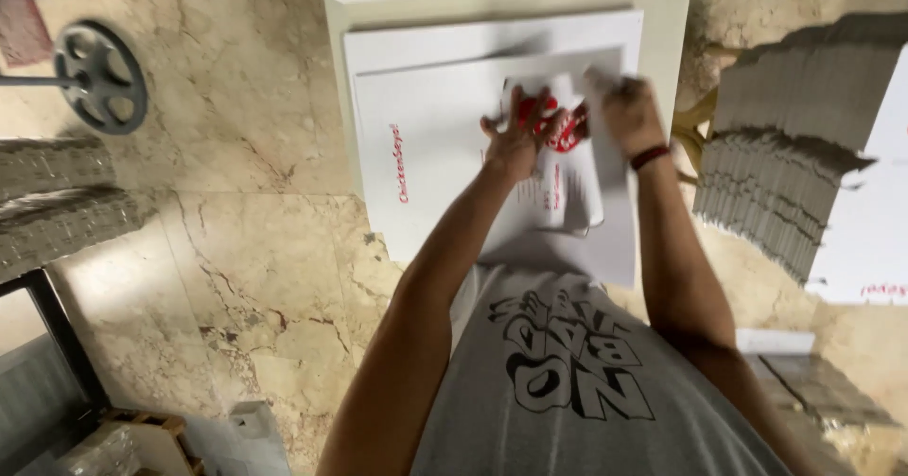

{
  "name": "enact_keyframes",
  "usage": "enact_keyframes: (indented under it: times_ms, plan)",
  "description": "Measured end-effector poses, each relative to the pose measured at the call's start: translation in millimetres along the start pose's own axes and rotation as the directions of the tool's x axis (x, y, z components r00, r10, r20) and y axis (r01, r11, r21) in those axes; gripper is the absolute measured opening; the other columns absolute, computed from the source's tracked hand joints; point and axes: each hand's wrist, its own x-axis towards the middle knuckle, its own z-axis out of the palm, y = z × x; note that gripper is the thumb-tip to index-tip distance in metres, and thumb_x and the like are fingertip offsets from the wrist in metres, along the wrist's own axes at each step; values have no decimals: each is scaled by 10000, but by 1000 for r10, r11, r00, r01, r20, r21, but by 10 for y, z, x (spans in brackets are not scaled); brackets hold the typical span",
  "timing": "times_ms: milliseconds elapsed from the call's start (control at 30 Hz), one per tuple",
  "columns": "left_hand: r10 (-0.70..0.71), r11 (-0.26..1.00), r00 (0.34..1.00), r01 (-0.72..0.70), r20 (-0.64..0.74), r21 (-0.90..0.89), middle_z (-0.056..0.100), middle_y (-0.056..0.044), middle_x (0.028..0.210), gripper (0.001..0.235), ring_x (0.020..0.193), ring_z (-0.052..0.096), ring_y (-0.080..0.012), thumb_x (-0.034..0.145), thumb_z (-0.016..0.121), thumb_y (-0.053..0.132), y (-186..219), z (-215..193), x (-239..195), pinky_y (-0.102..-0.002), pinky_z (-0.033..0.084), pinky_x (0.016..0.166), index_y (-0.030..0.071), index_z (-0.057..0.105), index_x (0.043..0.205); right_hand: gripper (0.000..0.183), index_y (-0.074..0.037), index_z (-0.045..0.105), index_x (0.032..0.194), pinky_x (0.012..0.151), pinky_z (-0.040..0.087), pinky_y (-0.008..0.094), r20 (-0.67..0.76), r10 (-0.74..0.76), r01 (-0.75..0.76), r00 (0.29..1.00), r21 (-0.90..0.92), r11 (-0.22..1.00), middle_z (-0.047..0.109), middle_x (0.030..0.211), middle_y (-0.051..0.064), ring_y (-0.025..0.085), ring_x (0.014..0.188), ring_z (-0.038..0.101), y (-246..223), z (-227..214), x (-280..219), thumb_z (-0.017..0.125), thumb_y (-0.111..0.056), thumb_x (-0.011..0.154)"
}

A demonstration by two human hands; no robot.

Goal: Manually removing the center waste material from die-cut cardboard sheets and stacking the resulting frames.

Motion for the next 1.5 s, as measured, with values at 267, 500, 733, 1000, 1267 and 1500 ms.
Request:
enact_keyframes:
  times_ms: [267, 500, 733, 1000, 1267, 1500]
  plan:
    - [55, 998, 998, -54, -43, 19, -282, -106, 1639, 1333, 1467, -203, -557, 804, 976, 497, -35, -2, 9, -944, 287, 980, 441, -38, 1669, 609, -99, 434, 1518, 1130, 534, 485, -639, 476, -333, 604, 340, 880, 465, 1546, 215, 380, 1395, 556, 1303, -87, -1720, 721, -432, 1095]
    - [193, 981, 979, -194, 69, 6, -245, -50, 1634, 1024, 1428, -237, -572, 861, 643, -13, -137, -82, -285, -971, 261, 983, 463, 218, 1662, 581, -108, 606, 982, 926, 591, 616, 170, 944, -244, 281, 965, -101, 706, 996, 133, 408, 1072, 728, 713, 1470, -2710, 572, -681, 892]
    - [406, 789, 870, -488, 278, 374, -264, -74, 1646, 1050, 1454, -223, -522, 825, 748, 243, -175, 244, -789, -912, 174, 1075, 481, 138, 1646, 475, -102, 705, 1248, 860, 597, 336, -41, 900, -326, 434, 924, 199, 694, 1272, 8, 147, 1166, 633, 399, 1737, -2479, 736, -382, 867]
    - [291, 806, 924, -377, 249, 456, -351, -30, 1598, 1115, 1448, -251, -497, 1019, 590, -83, -25, 250, -830, -923, 185, 1075, 589, -55, 1631, 182, -55, 674, 1036, 990, 484, 439, -540, 368, -255, 757, 273, 927, 667, 1158, 142, 302, 1076, 608, -245, 1767, -2511, 661, -234, 1003]
    - [269, 843, 911, -380, 314, 381, -382, 1, 1576, 1274, 1434, -296, -496, 869, 450, -324, -15, 209, -725, -937, 144, 1082, 605, 28, 1633, 402, 88, 610, 1265, 1066, 507, 471, -539, 183, -166, 822, 81, 983, 670, 1233, 283, 439, 1165, 638, 797, 2388, -3173, 632, -196, 981]
    - [349, 776, 931, -351, 108, 524, -241, -15, 1645, 901, 1487, -153, -469, 1097, 514, 111, -97, 484, -636, -900, 288, 994, 645, -24, 1585, 389, -62, 673, 1206, 1096, 467, 503, -498, 360, -176, 789, 379, 909, 690, 1246, 177, 344, 1195, 649, 338, 1878, -2639, 623, -419, 1060]
